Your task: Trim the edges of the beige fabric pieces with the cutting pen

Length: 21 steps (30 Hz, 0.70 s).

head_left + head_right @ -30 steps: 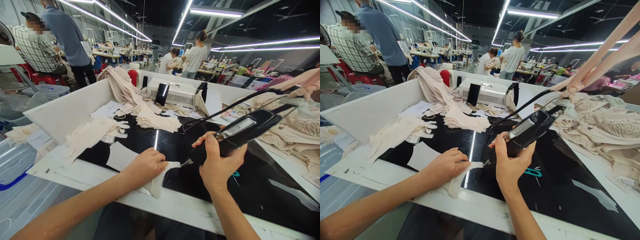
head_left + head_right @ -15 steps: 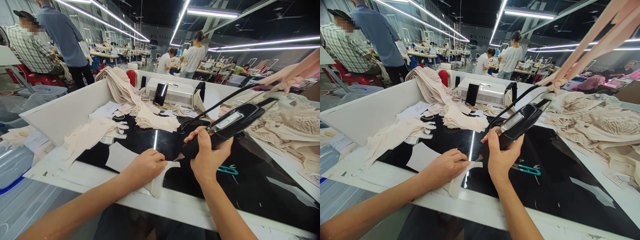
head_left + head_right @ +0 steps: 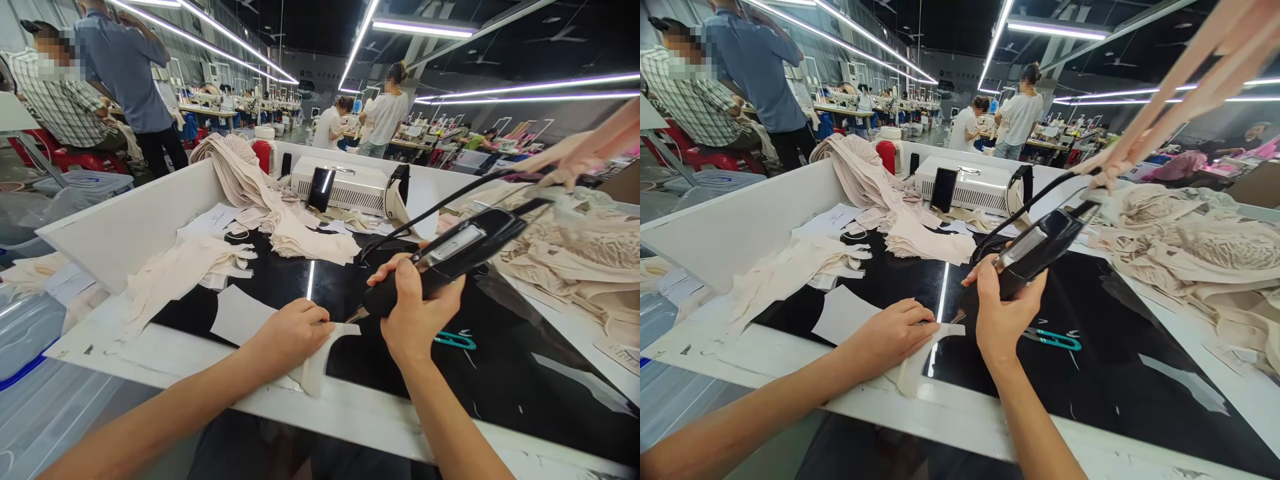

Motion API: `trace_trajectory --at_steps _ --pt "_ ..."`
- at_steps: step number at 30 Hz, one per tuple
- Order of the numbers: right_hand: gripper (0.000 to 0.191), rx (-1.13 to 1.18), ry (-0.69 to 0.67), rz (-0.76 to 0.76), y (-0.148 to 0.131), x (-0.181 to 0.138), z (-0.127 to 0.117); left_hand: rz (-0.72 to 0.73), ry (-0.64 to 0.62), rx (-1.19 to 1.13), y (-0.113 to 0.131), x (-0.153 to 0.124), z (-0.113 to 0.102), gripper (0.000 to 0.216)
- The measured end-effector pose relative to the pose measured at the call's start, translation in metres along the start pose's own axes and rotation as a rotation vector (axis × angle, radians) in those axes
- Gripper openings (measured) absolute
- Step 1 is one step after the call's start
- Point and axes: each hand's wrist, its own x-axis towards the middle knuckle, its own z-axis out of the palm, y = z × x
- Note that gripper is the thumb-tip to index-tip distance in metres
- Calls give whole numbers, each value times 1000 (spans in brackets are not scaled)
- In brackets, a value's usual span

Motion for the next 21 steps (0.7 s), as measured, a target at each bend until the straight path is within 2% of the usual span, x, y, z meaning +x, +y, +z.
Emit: trace_trajectory --at_steps 5,11,21 --pt "51 -27 38 -1 2 4 -8 2 8 -9 0 0 0 20" --pt "48 -23 11 1 2 4 -8 -16 -1 -45 -1 -1 -1 23" --pt "51 81 13 73 -14 -8 -3 -23 1 -67 -2 -1 -3 23"
